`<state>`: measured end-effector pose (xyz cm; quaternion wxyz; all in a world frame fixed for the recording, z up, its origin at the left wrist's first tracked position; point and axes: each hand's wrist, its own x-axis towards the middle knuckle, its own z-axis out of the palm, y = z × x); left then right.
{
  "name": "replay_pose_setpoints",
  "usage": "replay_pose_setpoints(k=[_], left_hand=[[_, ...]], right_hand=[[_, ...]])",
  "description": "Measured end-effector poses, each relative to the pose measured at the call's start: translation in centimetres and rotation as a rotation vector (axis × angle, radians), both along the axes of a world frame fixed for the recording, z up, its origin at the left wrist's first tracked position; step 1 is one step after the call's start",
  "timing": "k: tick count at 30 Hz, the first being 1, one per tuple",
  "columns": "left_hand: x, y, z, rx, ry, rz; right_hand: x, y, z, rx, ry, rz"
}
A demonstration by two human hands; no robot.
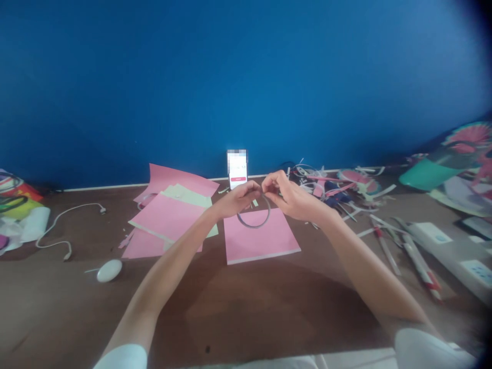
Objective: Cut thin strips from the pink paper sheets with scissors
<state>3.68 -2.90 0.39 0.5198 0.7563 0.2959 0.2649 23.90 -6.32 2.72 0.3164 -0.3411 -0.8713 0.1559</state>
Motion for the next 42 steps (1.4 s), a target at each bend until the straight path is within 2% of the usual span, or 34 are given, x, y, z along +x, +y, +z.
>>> replay_pose_setpoints(k=[14,20,26,32,42], left_hand=[[-0.1,-0.3,0.4,-0.024,0.075,-0.026],[-0.4,0.3,0.0,0.008,0.097,-0.025],[-0.7,1.1,-0.8,0.009,0.049,-0.013],[-0.7,0.8,-0.6,0.011,0.075,-0.025],[-0.5,0.6,-0.2,-0.007,0.073,-0.017]], right_hand=[[0.1,-0.3,-0.1,-0.043,-0.123,-0.026],[0.2,-0.1,-0.4,-0.044,-0.151,-0.048],[0.3,0.0,-0.3,-0.039,-0.048,-0.037],[0.2,0.2,-0.3,-0.056,-0.017,-0.017],[0.3,0.7,-0.8,0.027,-0.157,-0.148]])
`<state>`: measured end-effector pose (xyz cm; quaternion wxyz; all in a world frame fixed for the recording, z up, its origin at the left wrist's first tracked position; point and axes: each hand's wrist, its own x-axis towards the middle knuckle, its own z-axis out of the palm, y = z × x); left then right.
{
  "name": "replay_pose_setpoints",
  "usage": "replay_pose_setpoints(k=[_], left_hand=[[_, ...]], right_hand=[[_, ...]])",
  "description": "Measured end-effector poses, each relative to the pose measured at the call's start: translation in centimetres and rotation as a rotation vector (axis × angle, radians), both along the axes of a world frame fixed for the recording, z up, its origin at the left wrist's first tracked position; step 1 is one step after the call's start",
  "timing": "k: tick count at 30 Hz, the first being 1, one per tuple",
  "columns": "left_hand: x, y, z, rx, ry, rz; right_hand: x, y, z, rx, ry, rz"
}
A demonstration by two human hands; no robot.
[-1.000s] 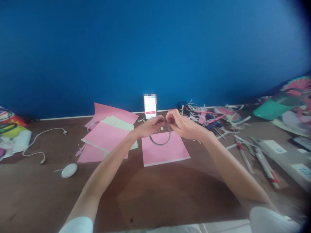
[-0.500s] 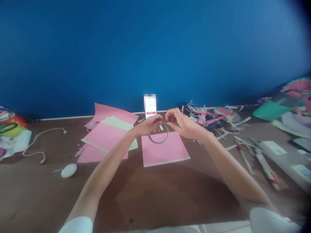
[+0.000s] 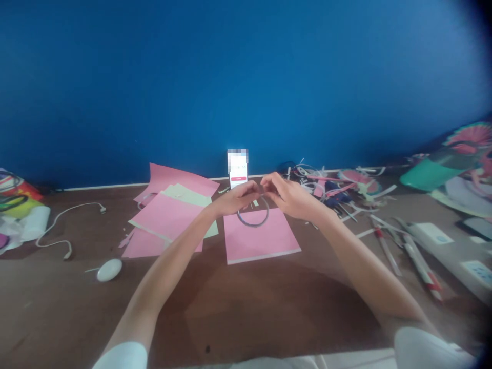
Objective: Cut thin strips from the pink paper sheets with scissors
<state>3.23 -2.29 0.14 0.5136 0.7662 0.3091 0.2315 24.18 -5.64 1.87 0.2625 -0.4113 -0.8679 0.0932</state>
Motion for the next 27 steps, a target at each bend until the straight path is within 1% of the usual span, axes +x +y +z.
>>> replay_pose_setpoints(k=[4,8,13,15,18,22,25,27], left_hand=[[0.2,-0.1,-0.1,0.037,-0.017,0.018],[0.2,-0.5,0.4,0.159,-0.030,0.069],[0.2,-1.0,1.1,0.375,-0.001,0.107],[0.2,-1.1,1.1,0.438,0.023,0.121],[0.2,-1.3,1.0,0.490,0.081,0.128],[0.1,-1.3,0.9,0.541,0.133,0.125],[0.1,-1.2,0.7,0.578,0.149,0.119],[0.1,-1.1,0.6,0.605,0.160,0.139]], right_hand=[[-0.2,0.0,0.0,0.040,-0.055,-0.052],[-0.1,0.2,0.1,0.084,-0.019,-0.096],[0.6,0.6,0.0,0.061,0.112,-0.045],[0.6,0.7,0.1,0.038,0.145,0.000],[0.3,0.7,0.2,-0.001,0.126,0.081],[-0.1,0.7,0.2,-0.021,0.088,0.131],[-0.1,0.8,0.1,-0.037,0.064,0.126],[0.0,0.7,0.1,-0.038,0.049,0.088]])
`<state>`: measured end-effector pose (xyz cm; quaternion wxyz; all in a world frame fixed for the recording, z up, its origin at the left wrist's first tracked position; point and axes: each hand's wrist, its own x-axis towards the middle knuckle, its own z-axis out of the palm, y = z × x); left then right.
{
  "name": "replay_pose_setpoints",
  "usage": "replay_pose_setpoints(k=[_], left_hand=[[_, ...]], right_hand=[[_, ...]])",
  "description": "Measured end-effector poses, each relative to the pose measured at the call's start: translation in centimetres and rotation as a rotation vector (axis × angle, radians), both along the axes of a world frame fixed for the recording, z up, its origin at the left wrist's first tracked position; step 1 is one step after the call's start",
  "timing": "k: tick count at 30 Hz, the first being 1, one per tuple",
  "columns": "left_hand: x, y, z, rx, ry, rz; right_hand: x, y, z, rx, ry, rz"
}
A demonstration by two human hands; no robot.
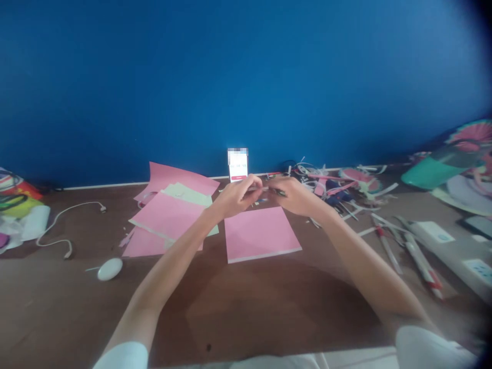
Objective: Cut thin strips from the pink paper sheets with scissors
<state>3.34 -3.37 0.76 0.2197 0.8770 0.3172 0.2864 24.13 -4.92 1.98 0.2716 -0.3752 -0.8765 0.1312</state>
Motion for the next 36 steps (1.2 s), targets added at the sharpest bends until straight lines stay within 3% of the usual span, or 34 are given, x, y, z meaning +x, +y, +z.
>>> replay_pose_setpoints(k=[6,10,22,29,36], left_hand=[[0.4,0.2,-0.4,0.164,-0.011,0.122],[0.4,0.1,-0.4,0.157,-0.024,0.169],[0.0,0.8,0.0,-0.045,-0.012,0.157],[-1.0,1.4,0.0,-0.343,-0.058,0.059],[-2.2,2.1,0.0,-0.508,0.002,-0.035]], right_hand=[[-0.3,-0.5,0.0,-0.009,-0.097,-0.074],[-0.5,-0.6,-0.3,0.007,-0.170,-0.130],[-0.3,-0.5,-0.8,0.114,-0.316,-0.141],[0.0,-0.1,-1.1,0.175,-0.291,-0.136],[0.0,-0.3,-0.9,0.095,-0.227,-0.115]])
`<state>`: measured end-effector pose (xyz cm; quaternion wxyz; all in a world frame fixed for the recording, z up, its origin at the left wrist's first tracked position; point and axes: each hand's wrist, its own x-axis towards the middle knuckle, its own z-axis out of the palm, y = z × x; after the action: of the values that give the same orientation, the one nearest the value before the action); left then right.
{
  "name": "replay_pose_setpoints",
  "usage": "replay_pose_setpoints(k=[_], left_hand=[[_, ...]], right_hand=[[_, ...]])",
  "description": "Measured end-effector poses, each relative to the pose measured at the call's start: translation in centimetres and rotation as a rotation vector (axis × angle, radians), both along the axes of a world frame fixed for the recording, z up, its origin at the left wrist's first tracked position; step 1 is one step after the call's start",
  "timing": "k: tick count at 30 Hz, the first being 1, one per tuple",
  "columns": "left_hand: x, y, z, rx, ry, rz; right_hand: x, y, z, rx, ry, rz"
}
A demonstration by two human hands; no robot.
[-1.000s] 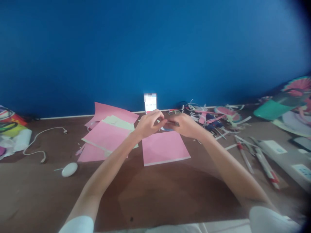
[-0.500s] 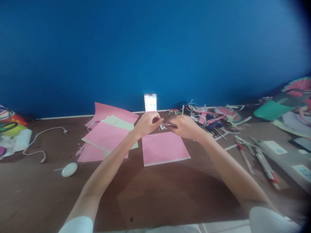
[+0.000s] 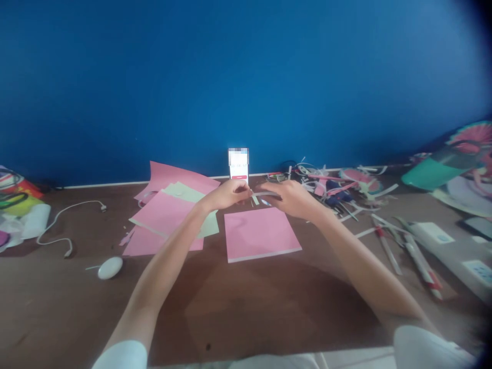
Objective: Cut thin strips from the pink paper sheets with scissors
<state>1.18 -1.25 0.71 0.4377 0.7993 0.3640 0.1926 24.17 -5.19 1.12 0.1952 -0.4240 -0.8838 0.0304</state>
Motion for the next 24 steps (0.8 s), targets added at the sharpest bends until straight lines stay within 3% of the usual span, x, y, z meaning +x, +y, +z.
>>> replay_pose_setpoints(k=[7,15,24], left_hand=[[-2.0,1.4,0.1,-0.065,0.165,-0.010],[-4.3,3.1,-1.0,-0.144,0.371,-0.058],[-4.8,3.2,-1.6,-0.253,0.540,-0.137]], right_hand=[[0.3,0.5,0.0,-0.052,0.090,0.117],[0.8,1.1,-0.4,-0.082,-0.075,0.123],[0.5,1.5,-1.5,-0.101,-0.225,0.106]])
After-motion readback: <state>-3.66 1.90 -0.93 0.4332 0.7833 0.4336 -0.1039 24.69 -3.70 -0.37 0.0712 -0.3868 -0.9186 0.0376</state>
